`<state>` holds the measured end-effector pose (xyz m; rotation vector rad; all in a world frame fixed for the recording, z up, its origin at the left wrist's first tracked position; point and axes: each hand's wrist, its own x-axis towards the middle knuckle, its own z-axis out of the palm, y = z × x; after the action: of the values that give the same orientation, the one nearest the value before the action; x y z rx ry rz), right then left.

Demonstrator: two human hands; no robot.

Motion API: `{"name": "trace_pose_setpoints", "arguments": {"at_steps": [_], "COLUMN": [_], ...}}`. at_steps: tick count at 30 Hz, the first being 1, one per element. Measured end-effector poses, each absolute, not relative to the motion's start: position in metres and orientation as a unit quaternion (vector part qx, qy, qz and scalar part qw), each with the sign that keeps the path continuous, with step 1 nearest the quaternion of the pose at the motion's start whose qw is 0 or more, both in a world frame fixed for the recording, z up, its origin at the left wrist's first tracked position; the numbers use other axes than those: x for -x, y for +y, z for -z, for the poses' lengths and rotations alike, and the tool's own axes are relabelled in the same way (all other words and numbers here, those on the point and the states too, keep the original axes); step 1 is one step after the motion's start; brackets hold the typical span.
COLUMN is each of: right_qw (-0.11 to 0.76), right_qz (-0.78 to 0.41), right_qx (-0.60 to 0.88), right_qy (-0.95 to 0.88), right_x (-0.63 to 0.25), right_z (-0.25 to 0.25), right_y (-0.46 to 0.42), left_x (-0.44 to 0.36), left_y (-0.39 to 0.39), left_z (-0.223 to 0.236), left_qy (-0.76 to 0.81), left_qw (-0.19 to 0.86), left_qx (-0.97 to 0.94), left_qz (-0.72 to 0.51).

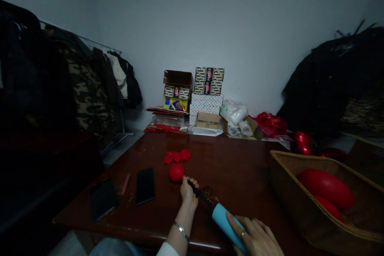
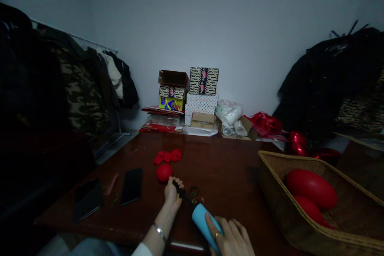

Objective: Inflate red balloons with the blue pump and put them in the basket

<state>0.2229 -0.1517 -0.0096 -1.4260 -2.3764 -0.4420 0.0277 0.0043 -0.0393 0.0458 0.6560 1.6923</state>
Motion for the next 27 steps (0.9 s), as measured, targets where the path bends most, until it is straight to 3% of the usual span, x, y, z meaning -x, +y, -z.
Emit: {"name": "trace_pose_setpoints", "arguments": {"at_steps": [16,27], "right_qw": [0.149,0.193], "right_qz": [0.063,0.179], "right_qx": [0.582,0.501], "right_qy": [-0.797,-0.824], "right_x": [-0.167,-0.188], "right_z": [-0.008,0.01], "right_y": [-0.129,-0.136], "left_x": [-0.036,-0.03], "left_y": [-0.007,0.0], "left_z": [0.041,0.045], "left_qy": [0.292,0.305], "left_qw": [0.627,0.615], "left_qx": [-0.032,-0.041], "left_qz": [-0.722,-0.726]}}
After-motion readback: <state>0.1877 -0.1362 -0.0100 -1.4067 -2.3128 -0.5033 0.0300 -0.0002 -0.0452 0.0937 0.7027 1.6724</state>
